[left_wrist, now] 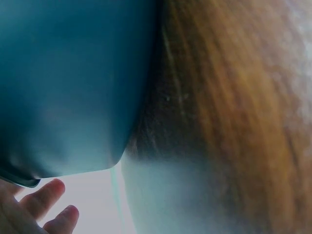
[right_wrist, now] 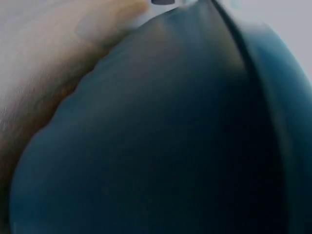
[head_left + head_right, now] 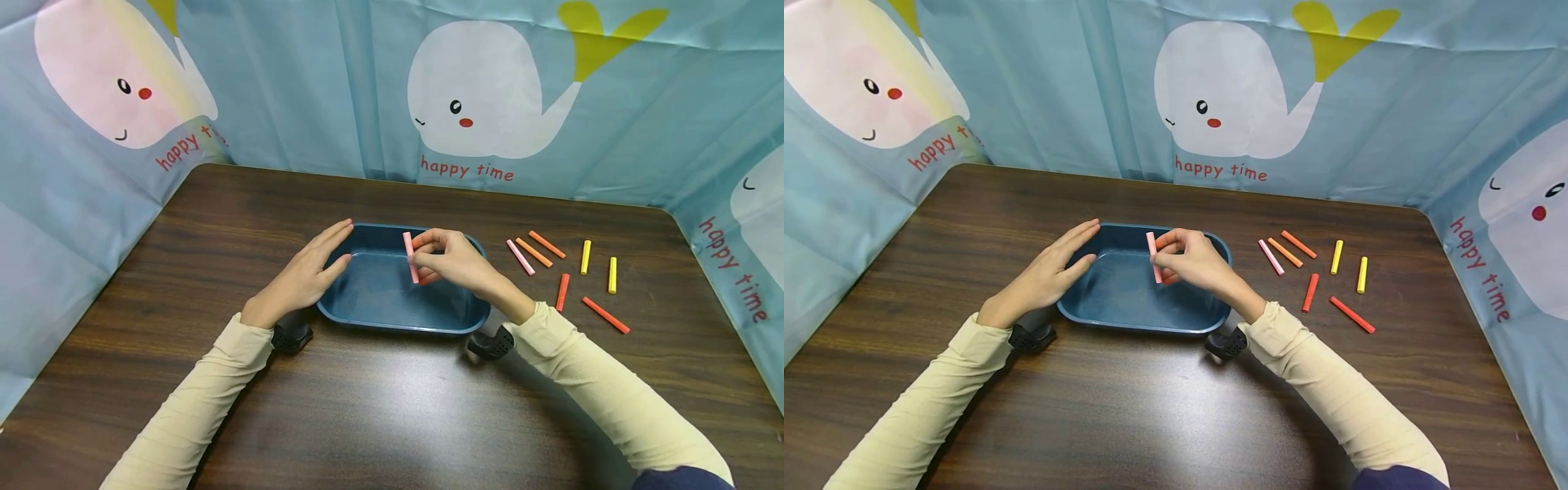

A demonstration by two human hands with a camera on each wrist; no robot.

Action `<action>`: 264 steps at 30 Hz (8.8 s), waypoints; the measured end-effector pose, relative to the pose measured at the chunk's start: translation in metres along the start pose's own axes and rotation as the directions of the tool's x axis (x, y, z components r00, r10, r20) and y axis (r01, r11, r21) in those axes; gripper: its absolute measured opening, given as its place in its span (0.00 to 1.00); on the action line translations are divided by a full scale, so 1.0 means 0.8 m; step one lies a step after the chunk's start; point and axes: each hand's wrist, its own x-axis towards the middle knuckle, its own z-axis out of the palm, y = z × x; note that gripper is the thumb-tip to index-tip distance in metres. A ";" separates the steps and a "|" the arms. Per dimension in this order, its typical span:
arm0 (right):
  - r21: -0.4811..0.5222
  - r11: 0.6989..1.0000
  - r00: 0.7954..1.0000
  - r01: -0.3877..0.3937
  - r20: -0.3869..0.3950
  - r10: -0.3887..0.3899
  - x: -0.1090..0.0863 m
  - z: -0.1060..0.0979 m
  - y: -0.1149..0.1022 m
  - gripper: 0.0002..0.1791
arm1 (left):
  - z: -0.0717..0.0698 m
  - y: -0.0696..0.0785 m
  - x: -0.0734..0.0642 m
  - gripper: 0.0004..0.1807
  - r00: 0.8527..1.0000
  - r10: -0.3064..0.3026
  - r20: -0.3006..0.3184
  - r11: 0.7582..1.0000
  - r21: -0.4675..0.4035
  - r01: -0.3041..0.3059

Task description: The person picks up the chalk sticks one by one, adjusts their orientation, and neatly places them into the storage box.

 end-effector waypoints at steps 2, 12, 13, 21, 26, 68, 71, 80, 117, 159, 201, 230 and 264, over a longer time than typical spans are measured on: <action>0.001 1.000 1.000 -0.008 0.005 0.008 0.002 0.003 -0.001 0.19 | 0.000 0.000 -0.001 0.32 1.000 0.000 -0.003 1.000 -0.002 0.000; -0.057 0.997 0.997 -0.053 0.044 0.056 0.010 0.016 -0.005 0.18 | 0.000 0.000 -0.002 0.29 0.998 0.035 -0.043 0.999 0.017 -0.035; -0.056 0.997 0.997 -0.060 0.052 0.062 0.010 0.017 -0.006 0.18 | 0.000 0.000 -0.002 0.29 0.998 0.036 -0.044 0.999 0.018 -0.036; 0.008 0.994 0.990 -0.107 0.088 0.105 0.017 0.024 -0.022 0.18 | -0.002 0.002 -0.001 0.28 0.999 0.030 -0.044 0.999 0.014 -0.030; 0.058 0.991 0.986 -0.123 0.117 0.116 0.024 0.035 -0.028 0.19 | -0.002 0.003 -0.002 0.28 0.999 0.025 -0.035 1.000 0.007 -0.024; 0.230 0.911 0.935 -0.343 0.175 0.308 0.066 0.088 -0.014 0.20 | -0.003 0.004 -0.005 0.30 1.000 0.018 -0.009 1.000 -0.003 -0.018; 0.212 0.926 0.944 -0.313 0.179 0.278 0.063 0.085 -0.015 0.21 | -0.004 0.003 -0.004 0.30 1.000 0.018 -0.011 1.000 0.000 -0.018; 0.145 0.959 0.959 -0.244 0.183 0.216 0.045 0.072 -0.015 0.22 | -0.004 0.005 -0.004 0.30 1.000 0.018 -0.015 1.000 0.005 -0.018; 0.102 0.993 0.992 -0.056 0.121 0.044 -0.006 0.001 -0.017 0.28 | -0.001 0.004 -0.005 0.30 0.999 0.026 -0.033 1.000 0.003 -0.026; 0.011 0.998 0.985 0.059 -0.163 -0.056 -0.061 -0.115 0.005 0.25 | -0.002 0.003 -0.004 0.32 1.000 0.007 -0.001 1.000 -0.003 -0.007; -0.631 0.760 0.953 -0.155 -0.297 -0.052 -0.050 -0.153 0.074 0.20 | -0.002 0.005 -0.006 0.32 1.000 0.003 -0.005 1.000 0.001 -0.003; -0.684 0.712 0.970 -0.157 -0.241 -0.017 -0.036 -0.157 0.091 0.20 | -0.003 0.006 -0.005 0.32 1.000 -0.003 -0.001 1.000 0.020 0.003; -0.622 0.774 0.962 -0.121 -0.264 -0.062 -0.048 -0.142 0.060 0.19 | -0.002 0.004 -0.005 0.31 1.000 0.004 -0.019 0.999 0.033 -0.003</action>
